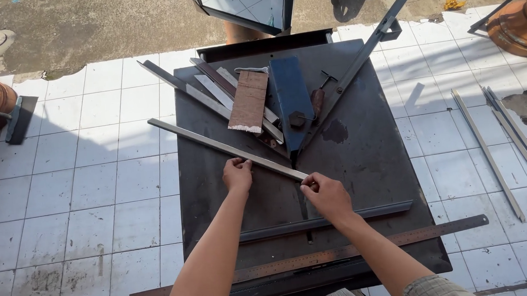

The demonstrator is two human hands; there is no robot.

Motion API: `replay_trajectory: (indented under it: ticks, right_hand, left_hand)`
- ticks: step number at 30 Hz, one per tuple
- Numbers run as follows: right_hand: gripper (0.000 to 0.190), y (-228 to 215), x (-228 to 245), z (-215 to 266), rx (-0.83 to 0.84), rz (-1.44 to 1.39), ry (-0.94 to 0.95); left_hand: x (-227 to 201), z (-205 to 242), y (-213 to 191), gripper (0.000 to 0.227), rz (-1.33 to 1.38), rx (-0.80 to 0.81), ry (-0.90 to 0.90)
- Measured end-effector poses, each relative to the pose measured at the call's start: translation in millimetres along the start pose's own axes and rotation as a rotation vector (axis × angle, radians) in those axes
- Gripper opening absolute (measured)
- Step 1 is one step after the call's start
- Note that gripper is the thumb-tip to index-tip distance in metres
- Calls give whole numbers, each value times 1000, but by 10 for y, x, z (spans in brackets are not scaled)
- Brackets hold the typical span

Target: The person uses a metal cutting machine to cut several metal profiles. They position each profile, lower the cutting arm, and remove the cut pieces. The person also measures one profile with a ruler and marks it with a pen before cutting.

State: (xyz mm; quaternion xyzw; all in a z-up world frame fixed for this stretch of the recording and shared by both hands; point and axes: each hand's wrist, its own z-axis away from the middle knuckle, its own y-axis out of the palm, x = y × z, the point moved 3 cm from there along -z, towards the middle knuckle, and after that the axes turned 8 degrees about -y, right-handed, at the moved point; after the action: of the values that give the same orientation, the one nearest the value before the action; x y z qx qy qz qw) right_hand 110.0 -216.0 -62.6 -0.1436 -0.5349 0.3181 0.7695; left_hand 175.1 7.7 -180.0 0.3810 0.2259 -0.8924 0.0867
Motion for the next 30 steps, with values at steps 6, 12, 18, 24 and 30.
replay_trajectory:
  ticks: [6,12,18,24,30]
  right_hand:
    - [39,5,-633,-125,-146,635,-168]
    - [26,65,-674,-359,-240,434,-325]
    - [34,-394,-728,-641,-318,670,-92]
    - [42,-322,-874,-704,-332,678,-108]
    - [43,-317,-863,-684,-328,682,-75]
  left_hand:
    - [-174,781,105,30,-395,-240,231]
    - [-322,1225,323,56,-615,-99,420]
    - [-390,697,353,62,-751,-142,434]
    - [-425,573,312,70,-801,-201,444]
    - [-402,530,294,78,-817,-154,411]
